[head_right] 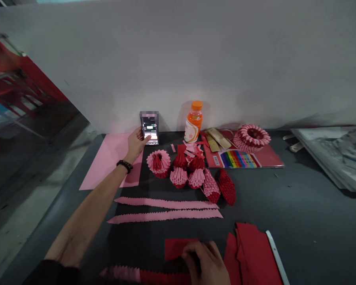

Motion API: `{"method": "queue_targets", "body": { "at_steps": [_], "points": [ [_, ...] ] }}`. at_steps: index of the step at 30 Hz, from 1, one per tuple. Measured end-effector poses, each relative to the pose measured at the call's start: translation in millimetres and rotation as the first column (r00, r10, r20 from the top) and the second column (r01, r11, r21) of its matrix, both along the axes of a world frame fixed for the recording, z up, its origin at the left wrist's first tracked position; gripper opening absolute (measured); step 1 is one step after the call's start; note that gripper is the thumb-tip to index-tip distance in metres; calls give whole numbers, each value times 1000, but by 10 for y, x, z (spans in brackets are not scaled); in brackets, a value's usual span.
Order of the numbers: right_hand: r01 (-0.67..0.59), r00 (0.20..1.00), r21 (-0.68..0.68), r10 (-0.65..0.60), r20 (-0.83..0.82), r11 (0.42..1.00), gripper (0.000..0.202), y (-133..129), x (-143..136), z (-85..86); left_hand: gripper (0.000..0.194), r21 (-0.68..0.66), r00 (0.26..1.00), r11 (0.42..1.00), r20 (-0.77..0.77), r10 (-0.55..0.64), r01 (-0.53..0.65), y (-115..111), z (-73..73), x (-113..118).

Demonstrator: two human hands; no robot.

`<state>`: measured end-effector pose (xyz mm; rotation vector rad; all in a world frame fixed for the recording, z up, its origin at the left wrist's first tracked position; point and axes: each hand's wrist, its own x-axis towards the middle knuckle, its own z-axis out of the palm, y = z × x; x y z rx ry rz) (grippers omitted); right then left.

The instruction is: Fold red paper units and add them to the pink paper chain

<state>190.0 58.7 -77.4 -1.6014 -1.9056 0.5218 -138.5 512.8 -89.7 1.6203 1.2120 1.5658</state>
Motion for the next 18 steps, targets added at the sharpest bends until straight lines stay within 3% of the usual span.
{"method": "queue_targets", "body": {
  "at_steps": [4,10,13,16,18],
  "points": [
    [32,991,68,-41,127,997,34,143,-33,68,71,2,1000,1000,17,8,-8,5,11,10],
    [96,980,117,-115,163,988,35,190,-187,146,69,-15,1000,1000,14,19,-18,17,-3,-2],
    [117,972,119,-138,190,986,39,186,-229,145,69,-10,1000,1000,9,19,-19,13,-6,-7],
    [175,958,191,-212,193,966,40,186,-254,111,71,-3,1000,1000,5,9,-9,3,4,-6],
    [145,964,243,-192,181,959,34,193,-233,79,70,-1,1000,1000,5,-1,1,-6,17,-5]
  ]
}}
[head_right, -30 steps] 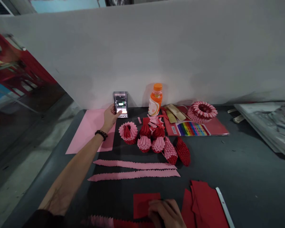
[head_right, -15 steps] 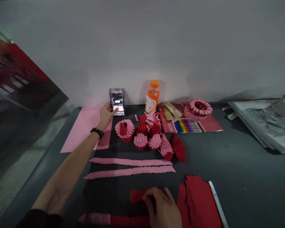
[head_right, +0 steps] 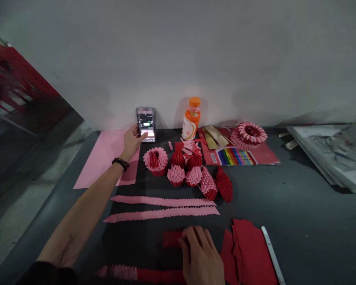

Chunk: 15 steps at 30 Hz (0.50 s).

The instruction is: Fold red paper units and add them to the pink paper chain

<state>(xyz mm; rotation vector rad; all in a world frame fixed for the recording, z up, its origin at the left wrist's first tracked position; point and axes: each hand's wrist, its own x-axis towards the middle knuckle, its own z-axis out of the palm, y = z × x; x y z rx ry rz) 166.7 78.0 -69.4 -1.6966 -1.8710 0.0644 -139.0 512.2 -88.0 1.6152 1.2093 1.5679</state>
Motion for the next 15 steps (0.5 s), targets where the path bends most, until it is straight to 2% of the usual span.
{"method": "queue_targets", "body": {
  "at_steps": [2,5,11,15],
  "points": [
    [-62,998,19,62,5,998,29,8,50,-28,69,0,1000,1000,3,-7,7,-8,13,2],
    [-101,995,-26,101,15,995,26,14,110,-45,70,-3,1000,1000,13,-9,9,-14,25,6],
    [32,999,-96,-35,-29,995,34,26,10,-51,71,-10,1000,1000,30,-7,7,-1,18,8],
    [56,997,-78,-60,-47,995,31,47,-34,-71,72,-11,1000,1000,30,-9,10,14,-1,2]
  ]
}}
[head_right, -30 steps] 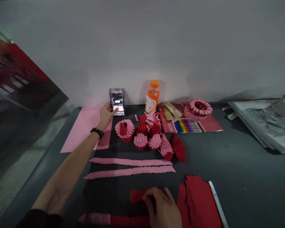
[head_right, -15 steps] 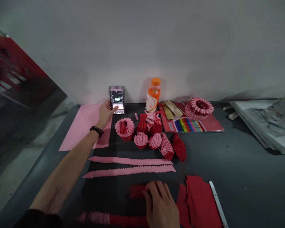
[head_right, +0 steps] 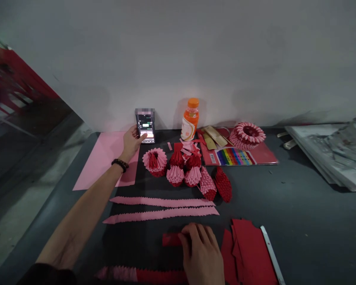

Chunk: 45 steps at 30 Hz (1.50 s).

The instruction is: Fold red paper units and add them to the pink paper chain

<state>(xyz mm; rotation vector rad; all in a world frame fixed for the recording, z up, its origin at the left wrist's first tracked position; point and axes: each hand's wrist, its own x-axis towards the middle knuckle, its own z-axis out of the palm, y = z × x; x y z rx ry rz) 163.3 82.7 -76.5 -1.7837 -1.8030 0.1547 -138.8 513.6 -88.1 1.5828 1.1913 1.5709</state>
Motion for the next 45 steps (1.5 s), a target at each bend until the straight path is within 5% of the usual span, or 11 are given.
{"method": "queue_targets", "body": {
  "at_steps": [13,21,40,45],
  "points": [
    [20,999,-22,-21,-35,1000,39,-11,-6,-26,79,14,1000,1000,-11,3,-3,21,-38,-11],
    [8,1000,-47,-9,-21,999,27,-20,3,-16,77,8,1000,1000,-5,7,-7,26,-39,-17],
    [-40,996,90,32,81,995,68,31,-12,11,74,-5,1000,1000,-13,11,-11,38,-48,-27],
    [-70,994,158,57,90,985,61,63,12,57,73,-9,999,1000,-29,20,-20,12,-44,-24]
  ]
}}
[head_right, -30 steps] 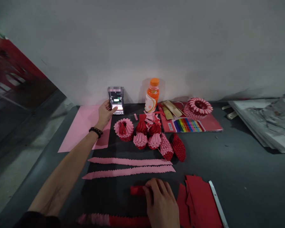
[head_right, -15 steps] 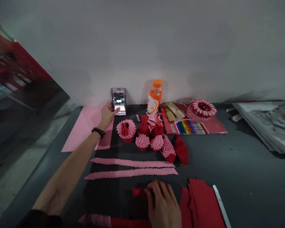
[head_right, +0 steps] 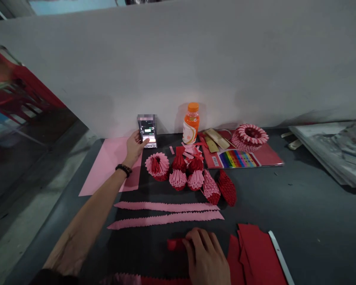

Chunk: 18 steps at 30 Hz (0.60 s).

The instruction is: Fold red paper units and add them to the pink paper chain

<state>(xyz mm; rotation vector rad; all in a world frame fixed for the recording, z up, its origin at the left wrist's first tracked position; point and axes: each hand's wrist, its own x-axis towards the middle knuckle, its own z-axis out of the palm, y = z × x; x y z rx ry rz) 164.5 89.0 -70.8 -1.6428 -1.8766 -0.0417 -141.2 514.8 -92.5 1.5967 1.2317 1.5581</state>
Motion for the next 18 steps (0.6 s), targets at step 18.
{"method": "queue_targets", "body": {
  "at_steps": [18],
  "points": [
    [-7,997,-112,-2,-77,994,52,-71,43,17,97,6,999,1000,35,8,-8,16,16,25]
  ]
}}
